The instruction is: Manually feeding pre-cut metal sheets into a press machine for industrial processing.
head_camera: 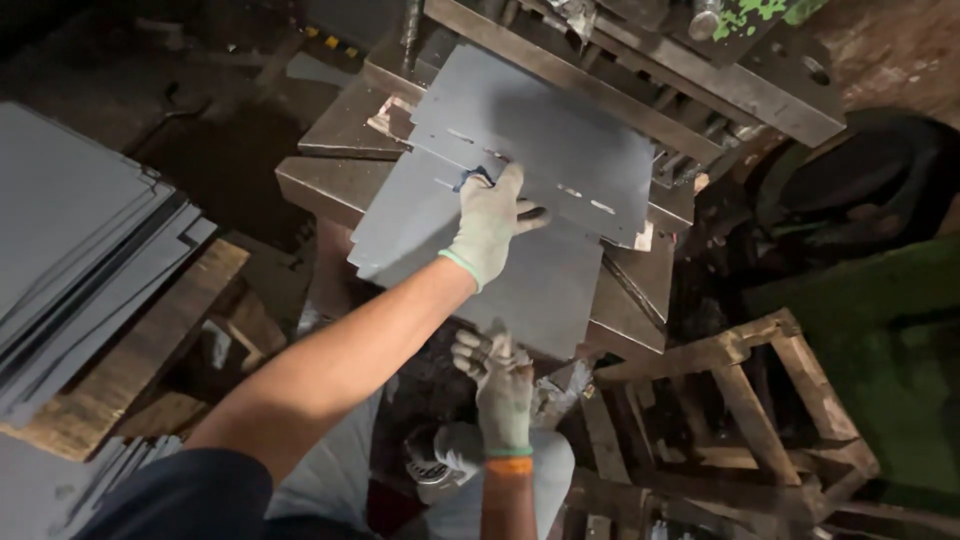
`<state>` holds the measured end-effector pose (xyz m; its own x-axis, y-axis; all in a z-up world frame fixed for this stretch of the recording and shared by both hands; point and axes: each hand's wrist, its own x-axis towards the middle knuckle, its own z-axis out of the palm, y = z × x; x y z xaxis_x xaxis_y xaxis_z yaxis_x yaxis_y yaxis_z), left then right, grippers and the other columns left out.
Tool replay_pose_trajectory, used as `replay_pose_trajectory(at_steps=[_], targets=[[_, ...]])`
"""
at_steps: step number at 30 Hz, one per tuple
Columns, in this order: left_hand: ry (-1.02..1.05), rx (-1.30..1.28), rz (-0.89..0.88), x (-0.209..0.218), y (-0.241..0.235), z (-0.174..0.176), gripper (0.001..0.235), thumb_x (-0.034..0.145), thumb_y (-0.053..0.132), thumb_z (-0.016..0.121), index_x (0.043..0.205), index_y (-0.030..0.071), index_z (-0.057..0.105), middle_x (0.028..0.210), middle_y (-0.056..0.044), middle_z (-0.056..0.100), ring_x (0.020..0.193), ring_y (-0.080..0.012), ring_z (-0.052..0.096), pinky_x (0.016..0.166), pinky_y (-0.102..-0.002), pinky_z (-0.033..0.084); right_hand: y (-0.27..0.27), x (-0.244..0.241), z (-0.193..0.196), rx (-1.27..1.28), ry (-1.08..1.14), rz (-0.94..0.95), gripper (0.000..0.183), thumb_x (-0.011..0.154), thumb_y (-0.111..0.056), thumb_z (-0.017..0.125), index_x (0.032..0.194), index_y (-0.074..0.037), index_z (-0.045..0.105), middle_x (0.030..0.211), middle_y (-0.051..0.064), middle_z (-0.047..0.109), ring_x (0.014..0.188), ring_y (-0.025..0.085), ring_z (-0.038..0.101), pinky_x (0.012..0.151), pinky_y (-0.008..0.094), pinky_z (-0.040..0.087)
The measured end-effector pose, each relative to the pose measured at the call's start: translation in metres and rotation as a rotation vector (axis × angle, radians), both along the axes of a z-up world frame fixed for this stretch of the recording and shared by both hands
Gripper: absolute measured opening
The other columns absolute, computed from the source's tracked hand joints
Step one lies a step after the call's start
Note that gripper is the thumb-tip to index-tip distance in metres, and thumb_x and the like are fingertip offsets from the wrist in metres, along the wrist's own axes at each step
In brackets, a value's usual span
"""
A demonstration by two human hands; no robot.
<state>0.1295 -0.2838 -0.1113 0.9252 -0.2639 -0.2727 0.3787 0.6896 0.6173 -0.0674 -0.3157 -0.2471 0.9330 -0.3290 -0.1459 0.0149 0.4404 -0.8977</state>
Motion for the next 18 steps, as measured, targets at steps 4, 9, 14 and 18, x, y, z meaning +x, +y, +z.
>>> replay_pose_trajectory(at_steps=[4,9,14,18], targets=[[-0.046,0.016,0.031,0.005,-0.001,-0.007,0.043,0.093,0.021,0.063,0.121,-0.001,0.039,0.116,-0.019,0.053,0.093,-0.0350,0.066,0.068,-0.046,0.065,-0.005,0.017,-0.016,-0.034,0.081,-0.109,0.050,0.103,-0.039,0.053,0.117,0.009,0.060,0.097,0.022,0.076,0.081,0.029,0.074,0.071,0.038,0.061],[-0.083,-0.014,0.061,0.007,-0.013,-0.009,0.038,0.094,0.020,0.062,0.118,0.000,0.040,0.109,-0.017,0.053,0.085,-0.0307,0.065,0.063,-0.043,0.065,-0.003,0.015,-0.007,-0.076,0.129,-0.111,0.054,0.102,-0.045,0.051,0.112,0.005,0.067,0.091,0.018,0.076,0.072,0.025,0.071,0.066,0.035,0.058],[-0.108,-0.092,0.050,0.003,-0.017,-0.013,0.027,0.094,0.018,0.061,0.111,0.002,0.049,0.094,-0.012,0.056,0.070,-0.0259,0.061,0.055,-0.040,0.058,-0.078,0.031,-0.048,-0.200,-0.023,0.001,0.054,0.113,-0.048,0.051,0.134,0.002,0.057,0.120,0.010,0.063,0.104,0.018,0.060,0.085,0.031,0.049],[-0.185,-0.068,0.075,0.004,0.032,-0.024,0.035,0.098,0.022,0.064,0.116,-0.007,0.055,0.104,-0.016,0.061,0.080,-0.0258,0.065,0.063,-0.040,0.064,-0.041,0.078,0.093,-0.398,-0.063,-0.301,0.066,0.102,-0.048,0.060,0.148,-0.003,0.045,0.146,0.009,0.051,0.129,0.021,0.050,0.108,0.038,0.043]])
